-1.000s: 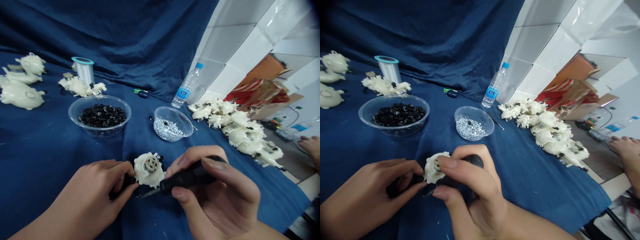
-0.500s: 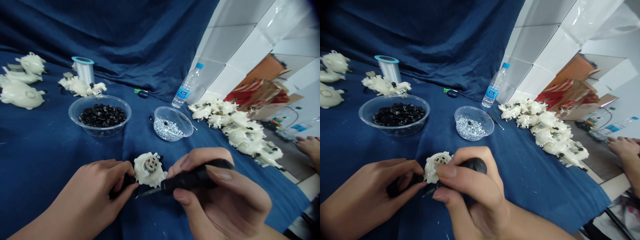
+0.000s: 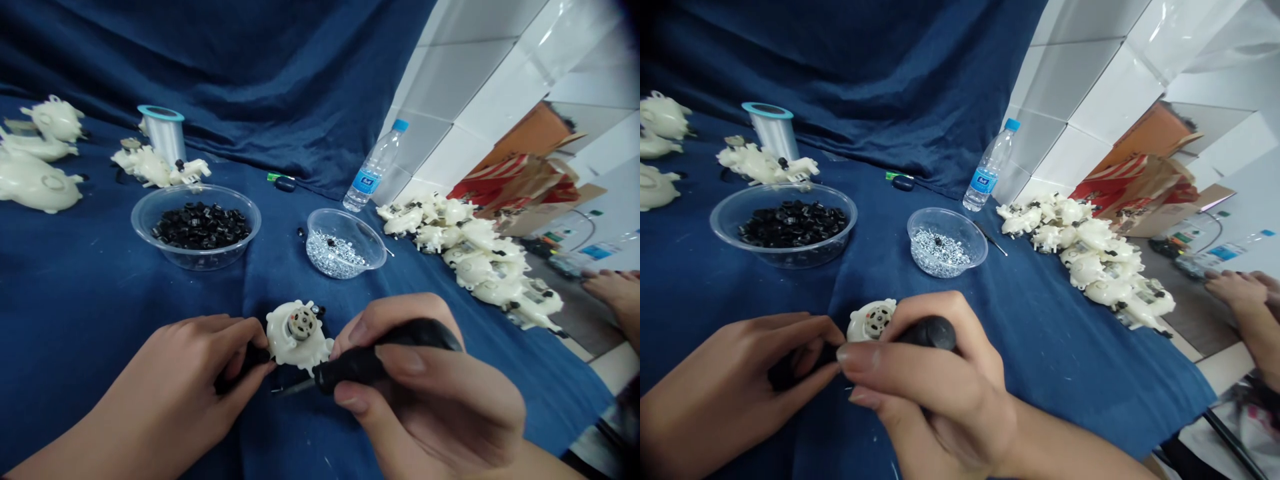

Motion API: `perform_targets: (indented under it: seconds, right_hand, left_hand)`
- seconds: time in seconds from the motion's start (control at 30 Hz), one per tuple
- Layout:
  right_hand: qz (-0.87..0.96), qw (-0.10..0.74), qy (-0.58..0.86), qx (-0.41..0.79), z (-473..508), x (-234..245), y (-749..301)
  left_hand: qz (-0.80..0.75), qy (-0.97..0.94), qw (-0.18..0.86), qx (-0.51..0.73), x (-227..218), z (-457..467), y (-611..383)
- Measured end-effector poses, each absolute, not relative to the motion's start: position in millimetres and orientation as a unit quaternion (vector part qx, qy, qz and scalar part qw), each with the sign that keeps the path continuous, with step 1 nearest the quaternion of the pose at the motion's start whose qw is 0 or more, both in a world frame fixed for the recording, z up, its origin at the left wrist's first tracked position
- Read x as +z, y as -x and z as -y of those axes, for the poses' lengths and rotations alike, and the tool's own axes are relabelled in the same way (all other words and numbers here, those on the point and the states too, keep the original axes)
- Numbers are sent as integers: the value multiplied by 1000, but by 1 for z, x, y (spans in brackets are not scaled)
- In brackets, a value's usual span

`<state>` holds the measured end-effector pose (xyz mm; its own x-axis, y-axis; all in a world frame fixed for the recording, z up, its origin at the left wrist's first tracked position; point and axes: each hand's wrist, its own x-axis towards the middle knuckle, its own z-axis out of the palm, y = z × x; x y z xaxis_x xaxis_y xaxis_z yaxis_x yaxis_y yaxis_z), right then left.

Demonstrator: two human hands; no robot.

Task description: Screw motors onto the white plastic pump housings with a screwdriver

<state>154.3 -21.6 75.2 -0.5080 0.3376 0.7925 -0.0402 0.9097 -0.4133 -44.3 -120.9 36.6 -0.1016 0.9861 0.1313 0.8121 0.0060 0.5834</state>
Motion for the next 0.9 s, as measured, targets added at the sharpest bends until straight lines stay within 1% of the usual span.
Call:
perform_targets:
  seconds: [0.07,0.23,0.4,0.63,0.8,0.9]
  right_hand:
    - [849,485,93,189,23,79,-153]
    - [831,499,94,228,26,88,-149]
    - [835,488,93,237,26,87,-149]
    - [844,486,76,215,23,86,-148]
    - [858,454,76,227,19,80,-151]
    - [858,452,75,233,17,76,-153]
  left_hand:
    - [-689,-653,161,269,37,122,44]
    - [-695,-649,162,264,36,121,44]
    - [-693,-651,161,264,33,121,45]
    - [-685,-657,148,278,32,121,45]
    - [-684,-646,167,296,37,119,44]
    - [-687,-632,175,313,40,115,43]
